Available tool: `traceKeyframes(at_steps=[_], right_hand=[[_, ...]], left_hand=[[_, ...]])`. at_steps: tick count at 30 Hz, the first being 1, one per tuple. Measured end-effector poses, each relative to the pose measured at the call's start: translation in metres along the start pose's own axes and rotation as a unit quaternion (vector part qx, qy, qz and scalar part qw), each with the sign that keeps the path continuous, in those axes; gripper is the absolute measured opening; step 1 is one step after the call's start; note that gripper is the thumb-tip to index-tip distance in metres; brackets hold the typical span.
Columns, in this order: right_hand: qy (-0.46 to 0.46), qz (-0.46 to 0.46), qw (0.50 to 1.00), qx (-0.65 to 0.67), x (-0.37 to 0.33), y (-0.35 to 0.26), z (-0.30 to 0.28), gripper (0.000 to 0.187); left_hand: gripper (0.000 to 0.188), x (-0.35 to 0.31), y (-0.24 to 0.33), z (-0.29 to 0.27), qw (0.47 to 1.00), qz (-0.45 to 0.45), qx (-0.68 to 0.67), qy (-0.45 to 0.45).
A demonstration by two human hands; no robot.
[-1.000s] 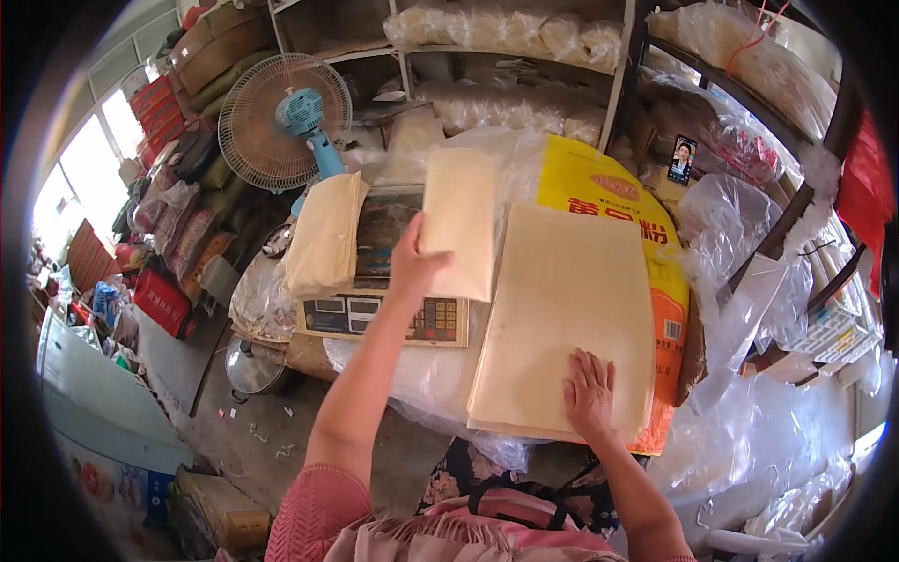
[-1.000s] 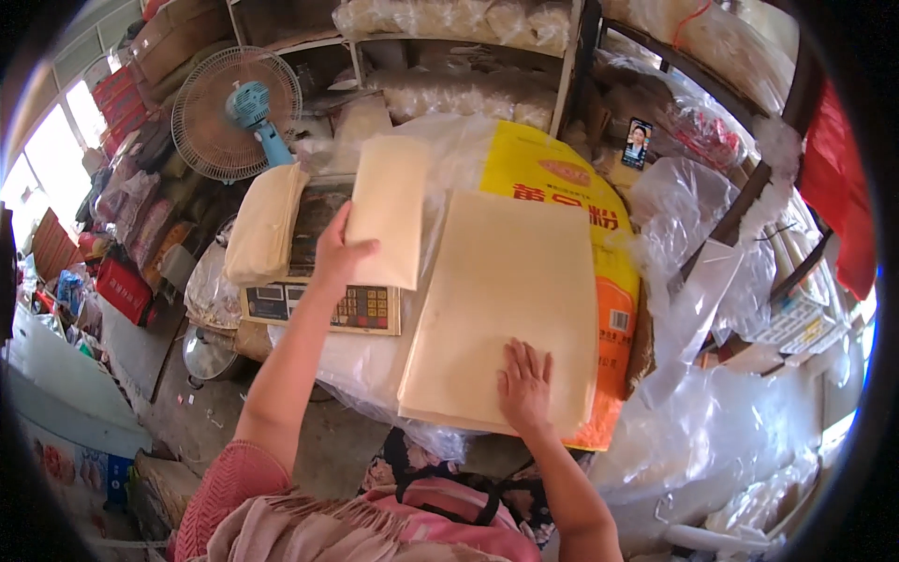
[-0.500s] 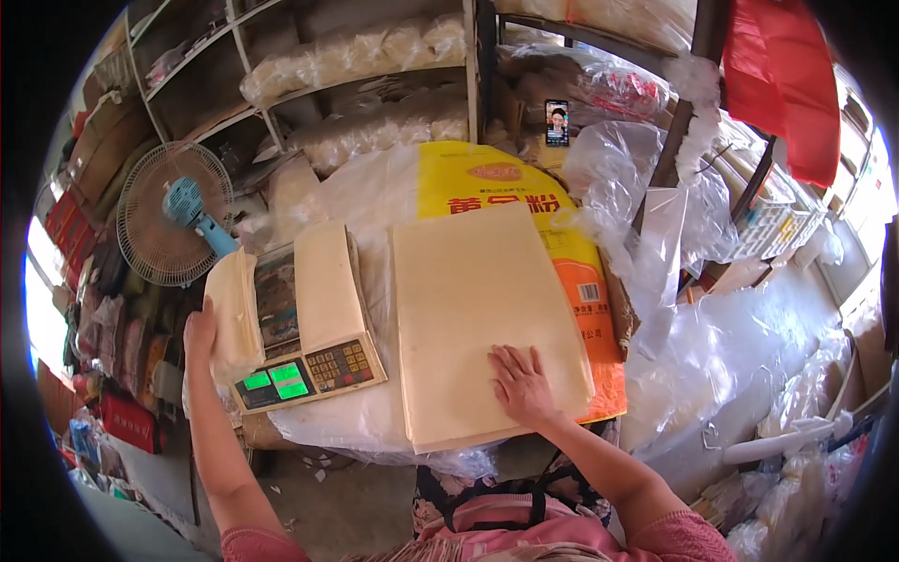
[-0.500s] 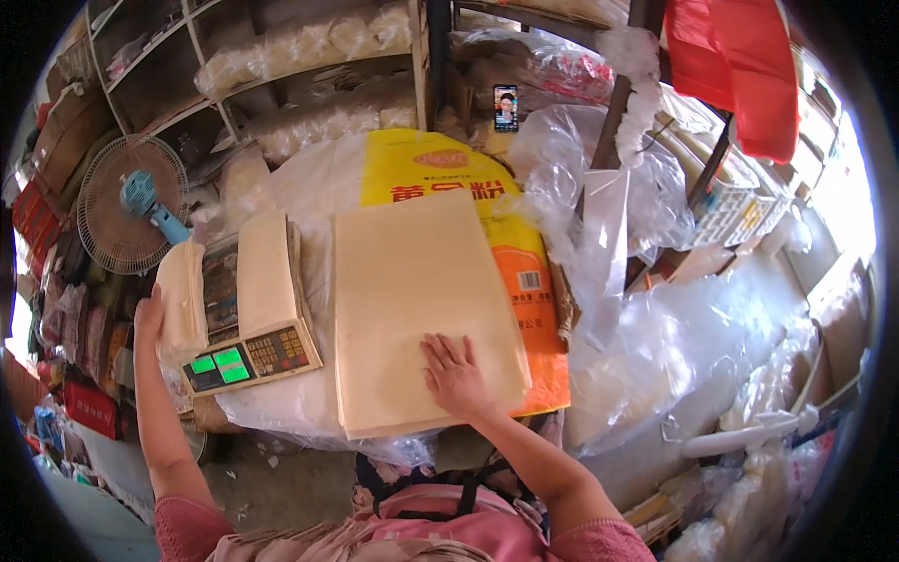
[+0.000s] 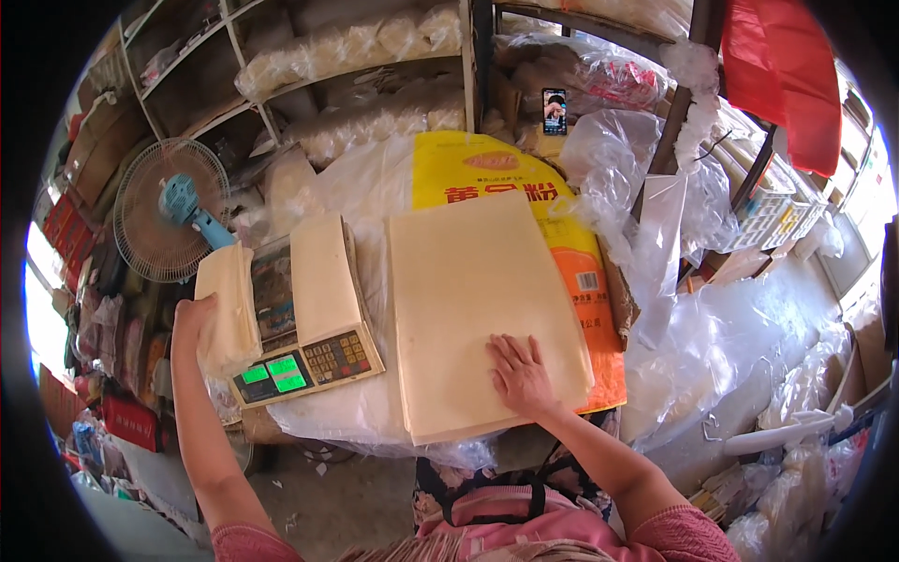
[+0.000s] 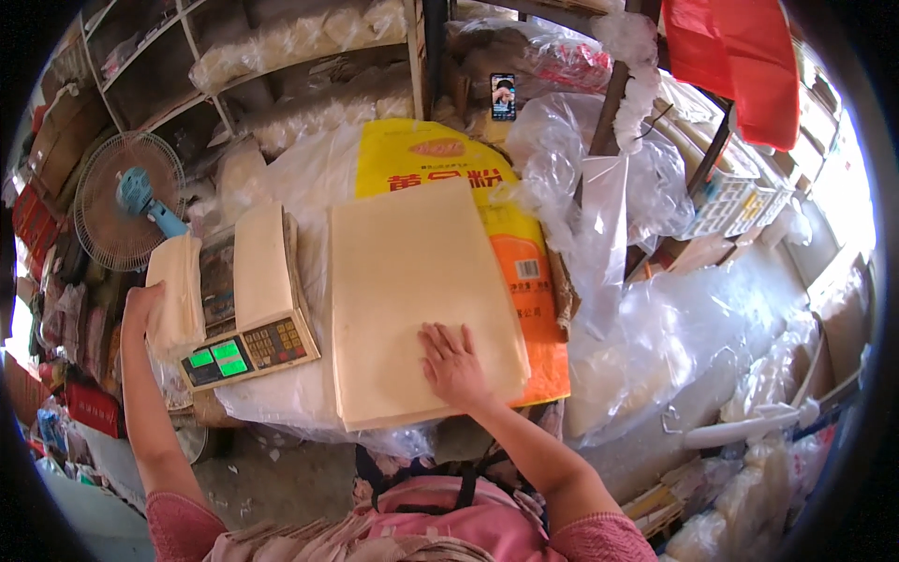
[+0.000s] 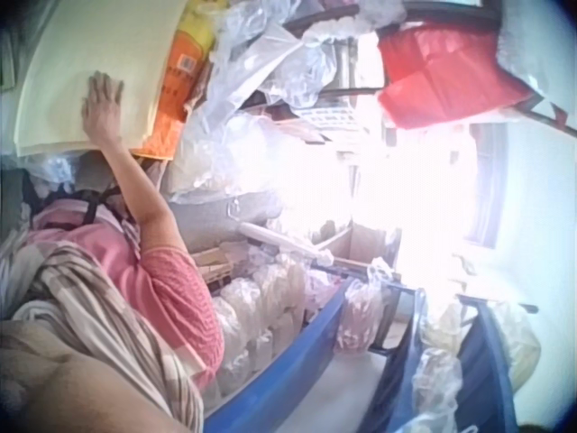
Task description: The person stacks layers of thin yellow food sheets, places a stack into a plastic bag, and ties the bag shut.
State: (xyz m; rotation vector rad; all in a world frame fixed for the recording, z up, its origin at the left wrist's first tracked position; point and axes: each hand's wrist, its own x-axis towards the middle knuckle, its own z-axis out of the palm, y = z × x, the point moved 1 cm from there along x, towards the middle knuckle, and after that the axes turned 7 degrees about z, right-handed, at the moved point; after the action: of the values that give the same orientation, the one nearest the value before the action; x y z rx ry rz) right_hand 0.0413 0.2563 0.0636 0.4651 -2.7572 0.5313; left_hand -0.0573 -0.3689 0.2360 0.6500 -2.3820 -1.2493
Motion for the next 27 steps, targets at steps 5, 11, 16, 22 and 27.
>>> traceKeyframes(at_steps=[5, 11, 16, 22, 27], right_hand=[[0.000, 0.004, 1.000, -0.008, 0.000, 0.002, -0.001, 0.046], [0.010, 0.009, 1.000, 0.010, 0.001, 0.004, -0.002, 0.044], [0.007, -0.005, 1.000, 0.018, 0.003, -0.004, 0.006, 0.045], [0.019, -0.003, 1.000, -0.010, 0.003, 0.005, 0.001, 0.045], [0.013, -0.012, 1.000, -0.008, 0.006, -0.006, 0.005, 0.045]], left_hand=[[0.041, -0.023, 0.032, 0.006, 0.999, -0.027, 0.017, -0.008], [0.031, -0.016, 0.038, 0.014, 1.000, -0.008, -0.008, 0.005], [0.038, -0.010, 0.041, -0.019, 0.985, 0.149, -0.068, -0.052], [0.052, -0.051, 0.140, 0.061, 0.929, 0.214, -0.290, -0.082], [0.056, -0.054, 0.106, 0.137, 0.911, 0.123, -0.375, -0.117]])
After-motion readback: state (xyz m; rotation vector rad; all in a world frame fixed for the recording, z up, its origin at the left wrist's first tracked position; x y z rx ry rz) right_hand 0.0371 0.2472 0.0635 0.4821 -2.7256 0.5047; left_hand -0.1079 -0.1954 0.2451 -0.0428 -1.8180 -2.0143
